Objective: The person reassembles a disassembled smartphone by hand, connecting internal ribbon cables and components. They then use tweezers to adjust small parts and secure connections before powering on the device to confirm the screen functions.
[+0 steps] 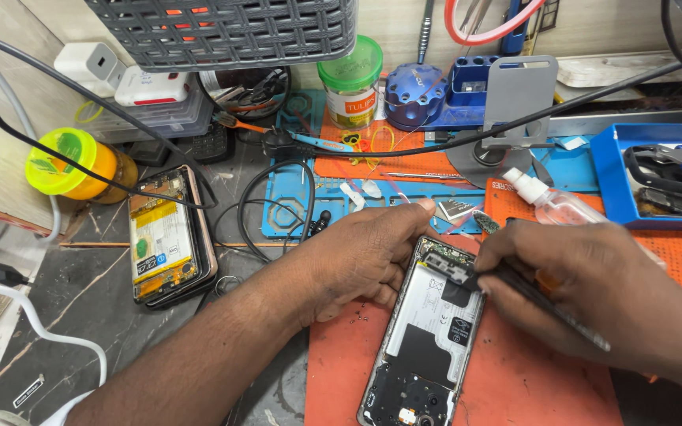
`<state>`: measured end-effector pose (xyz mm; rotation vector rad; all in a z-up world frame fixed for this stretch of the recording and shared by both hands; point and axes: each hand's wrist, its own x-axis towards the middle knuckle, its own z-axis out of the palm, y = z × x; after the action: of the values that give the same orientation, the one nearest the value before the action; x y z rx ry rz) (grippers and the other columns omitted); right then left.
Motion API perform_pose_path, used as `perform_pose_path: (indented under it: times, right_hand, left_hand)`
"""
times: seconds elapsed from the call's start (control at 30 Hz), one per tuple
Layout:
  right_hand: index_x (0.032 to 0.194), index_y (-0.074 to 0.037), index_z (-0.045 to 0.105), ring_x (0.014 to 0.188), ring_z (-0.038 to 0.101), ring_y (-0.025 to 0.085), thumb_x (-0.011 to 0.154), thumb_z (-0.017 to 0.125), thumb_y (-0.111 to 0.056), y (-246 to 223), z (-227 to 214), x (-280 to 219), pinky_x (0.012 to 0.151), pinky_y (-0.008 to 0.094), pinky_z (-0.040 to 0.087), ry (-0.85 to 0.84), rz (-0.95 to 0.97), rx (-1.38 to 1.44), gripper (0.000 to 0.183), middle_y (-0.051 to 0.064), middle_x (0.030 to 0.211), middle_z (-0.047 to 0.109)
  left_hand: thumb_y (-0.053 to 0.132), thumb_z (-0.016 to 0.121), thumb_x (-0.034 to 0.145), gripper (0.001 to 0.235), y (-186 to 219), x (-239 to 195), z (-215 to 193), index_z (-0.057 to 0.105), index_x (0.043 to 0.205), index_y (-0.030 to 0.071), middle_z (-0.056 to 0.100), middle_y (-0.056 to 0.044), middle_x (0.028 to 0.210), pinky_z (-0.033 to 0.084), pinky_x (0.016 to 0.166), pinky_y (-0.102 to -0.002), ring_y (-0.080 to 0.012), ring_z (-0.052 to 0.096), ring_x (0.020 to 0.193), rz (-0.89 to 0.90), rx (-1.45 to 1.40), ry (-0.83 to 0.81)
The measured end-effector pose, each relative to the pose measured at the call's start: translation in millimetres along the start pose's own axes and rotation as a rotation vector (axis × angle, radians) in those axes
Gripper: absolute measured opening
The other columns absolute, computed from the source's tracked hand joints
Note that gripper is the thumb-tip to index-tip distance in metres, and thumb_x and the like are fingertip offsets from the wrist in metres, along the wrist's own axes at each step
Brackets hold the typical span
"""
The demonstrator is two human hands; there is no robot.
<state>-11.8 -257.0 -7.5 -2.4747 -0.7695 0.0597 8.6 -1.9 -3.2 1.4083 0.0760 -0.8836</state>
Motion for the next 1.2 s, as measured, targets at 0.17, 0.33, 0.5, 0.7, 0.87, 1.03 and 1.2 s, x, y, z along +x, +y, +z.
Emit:
perform_pose_path:
  times: [0.17, 0.33, 0.5, 0.7, 0.87, 1.03, 1.2]
  right_hand:
    - [0.1, -0.013, 0.071, 0.07, 0.072, 0.011, 0.082, 0.079, -0.023, 1, -6, 10, 0.06, 0.028, 0.056, -0.019, 0.066, 0.074, 0.022, -0.003, 0.08, 0.076]
    - [0.105, -0.009, 0.069, 0.075, 0.073, 0.008, 0.09, 0.076, -0.019, 2, -5, 9, 0.063, 0.024, 0.057, -0.022, -0.059, 0.268, 0.019, -0.002, 0.087, 0.074]
    - [0.106, -0.007, 0.069, 0.075, 0.072, 0.007, 0.089, 0.077, -0.015, 5, -4, 7, 0.059, 0.021, 0.06, -0.029, -0.01, 0.279, 0.02, -0.001, 0.085, 0.073]
    - [0.11, -0.005, 0.066, 0.08, 0.076, 0.003, 0.09, 0.08, -0.012, 9, -7, 6, 0.067, 0.019, 0.061, -0.063, -0.001, 0.405, 0.025, 0.001, 0.093, 0.073]
    - [0.117, -0.005, 0.061, 0.095, 0.073, 0.011, 0.088, 0.079, -0.002, 11, -13, 6, 0.079, 0.026, 0.063, -0.145, 0.238, 0.698, 0.034, 0.008, 0.105, 0.072]
    - [0.12, -0.004, 0.057, 0.099, 0.076, 0.014, 0.088, 0.078, 0.001, 11, -15, 7, 0.088, 0.028, 0.063, -0.153, 0.215, 0.81, 0.039, 0.009, 0.106, 0.075]
    - [0.12, -0.003, 0.061, 0.102, 0.073, 0.01, 0.086, 0.078, 0.0, 10, -13, 8, 0.089, 0.025, 0.062, -0.111, 0.119, 0.85, 0.038, 0.005, 0.112, 0.07]
  left_hand:
    - [0.056, 0.039, 0.1, 0.062, 2, -2, 2, 0.062, 0.119, 0.001, 0.074, -0.012, 0.094, 0.057, 0.061, -0.032, -0.0163, 0.069, 0.072, 0.002, 0.007, 0.005]
    - [0.055, 0.04, 0.1, 0.061, 0, 0, 2, 0.062, 0.118, 0.001, 0.073, -0.012, 0.092, 0.056, 0.057, -0.031, -0.0157, 0.067, 0.068, 0.023, -0.003, -0.005]
    - [0.049, 0.048, 0.099, 0.051, -2, 3, 1, 0.063, 0.11, 0.001, 0.069, -0.008, 0.084, 0.053, 0.054, -0.03, -0.0136, 0.063, 0.064, 0.031, 0.072, 0.03]
    - [0.041, 0.054, 0.1, 0.041, -8, 4, -2, 0.064, 0.103, 0.001, 0.066, -0.005, 0.081, 0.048, 0.051, -0.027, -0.0109, 0.06, 0.064, 0.094, 0.072, -0.004]
    - [0.043, 0.052, 0.098, 0.042, -8, 4, -2, 0.066, 0.106, 0.004, 0.067, -0.003, 0.081, 0.048, 0.05, -0.028, -0.0105, 0.061, 0.064, 0.077, 0.091, 0.044]
    - [0.041, 0.051, 0.097, 0.042, -6, 3, 1, 0.065, 0.111, 0.004, 0.07, -0.004, 0.084, 0.054, 0.056, -0.03, -0.0126, 0.067, 0.069, 0.047, 0.004, 0.038]
    - [0.042, 0.05, 0.098, 0.044, -7, 4, 1, 0.066, 0.111, 0.003, 0.069, -0.005, 0.084, 0.054, 0.057, -0.03, -0.0126, 0.066, 0.07, 0.05, 0.048, 0.044]
